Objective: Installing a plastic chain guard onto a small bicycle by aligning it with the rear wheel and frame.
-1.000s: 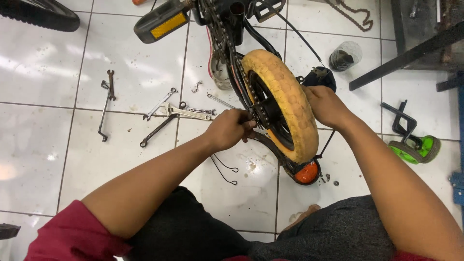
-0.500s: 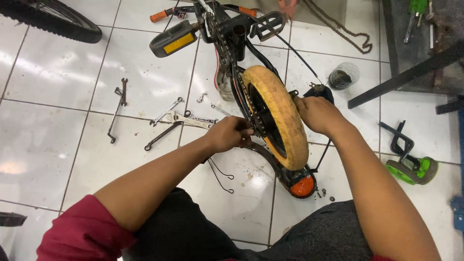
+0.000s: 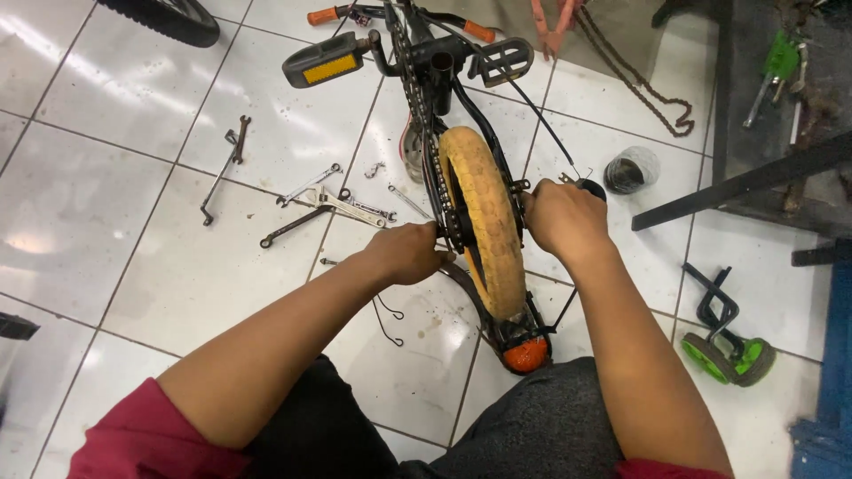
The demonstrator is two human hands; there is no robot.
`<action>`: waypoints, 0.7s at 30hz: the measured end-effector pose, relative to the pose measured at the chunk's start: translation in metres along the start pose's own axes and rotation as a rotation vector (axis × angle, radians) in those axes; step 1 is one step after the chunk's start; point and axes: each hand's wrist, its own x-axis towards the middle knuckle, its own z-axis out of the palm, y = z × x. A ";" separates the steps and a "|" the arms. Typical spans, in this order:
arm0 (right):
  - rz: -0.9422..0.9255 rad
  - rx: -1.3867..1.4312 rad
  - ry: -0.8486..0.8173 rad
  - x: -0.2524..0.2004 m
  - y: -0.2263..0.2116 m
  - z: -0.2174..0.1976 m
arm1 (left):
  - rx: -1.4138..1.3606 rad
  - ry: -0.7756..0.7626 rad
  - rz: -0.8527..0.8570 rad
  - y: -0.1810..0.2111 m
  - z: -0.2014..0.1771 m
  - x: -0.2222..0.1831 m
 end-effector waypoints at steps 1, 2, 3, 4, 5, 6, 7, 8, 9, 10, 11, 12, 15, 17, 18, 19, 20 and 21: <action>-0.005 -0.001 0.001 0.001 0.000 0.001 | -0.003 0.003 -0.004 -0.007 0.007 0.012; -0.023 -0.010 -0.002 0.002 0.000 0.002 | 0.086 0.041 0.009 -0.013 0.013 0.024; -0.040 -0.018 -0.004 0.003 0.000 0.004 | 0.175 0.079 0.022 -0.020 0.019 0.035; -0.039 -0.019 -0.005 0.000 -0.002 0.000 | 0.174 0.077 0.023 -0.021 0.019 0.037; -0.030 0.016 -0.019 -0.003 -0.004 -0.003 | 0.231 0.108 0.044 -0.021 0.019 0.039; -0.021 0.051 -0.030 -0.005 -0.005 -0.008 | 0.289 0.143 0.066 -0.021 0.017 0.041; -0.020 0.049 -0.029 -0.009 -0.004 -0.013 | 0.288 0.144 0.068 -0.018 0.015 0.041; -0.007 0.107 -0.065 -0.011 -0.004 -0.019 | 0.289 0.152 0.071 -0.016 0.013 0.039; 0.005 0.165 -0.102 -0.014 -0.005 -0.024 | 0.290 0.159 0.075 -0.013 0.012 0.038; 0.007 0.164 -0.102 -0.016 -0.005 -0.030 | 0.289 0.159 0.077 -0.008 0.005 0.025; 0.009 0.219 -0.168 -0.018 -0.005 -0.035 | 0.277 0.146 0.083 -0.002 -0.003 0.012; 0.016 0.279 -0.233 -0.020 -0.005 -0.039 | 0.269 0.130 0.095 0.003 -0.010 -0.001; 0.044 0.359 -0.292 -0.033 -0.012 -0.054 | 0.317 0.120 0.098 0.002 -0.014 -0.001; 0.036 0.330 -0.297 -0.027 -0.006 -0.047 | 0.308 0.108 0.121 -0.010 -0.007 0.009; 0.032 0.310 -0.291 -0.023 -0.003 -0.045 | 0.312 0.101 0.149 -0.017 -0.006 0.015; 0.032 0.307 -0.295 -0.023 -0.003 -0.046 | 0.308 0.099 0.148 -0.014 -0.011 0.008; 0.041 0.295 -0.292 -0.025 -0.007 -0.046 | 0.226 0.099 0.189 -0.014 -0.016 -0.001; 0.050 0.283 -0.288 -0.026 -0.010 -0.045 | 0.144 0.100 0.229 -0.014 -0.021 -0.010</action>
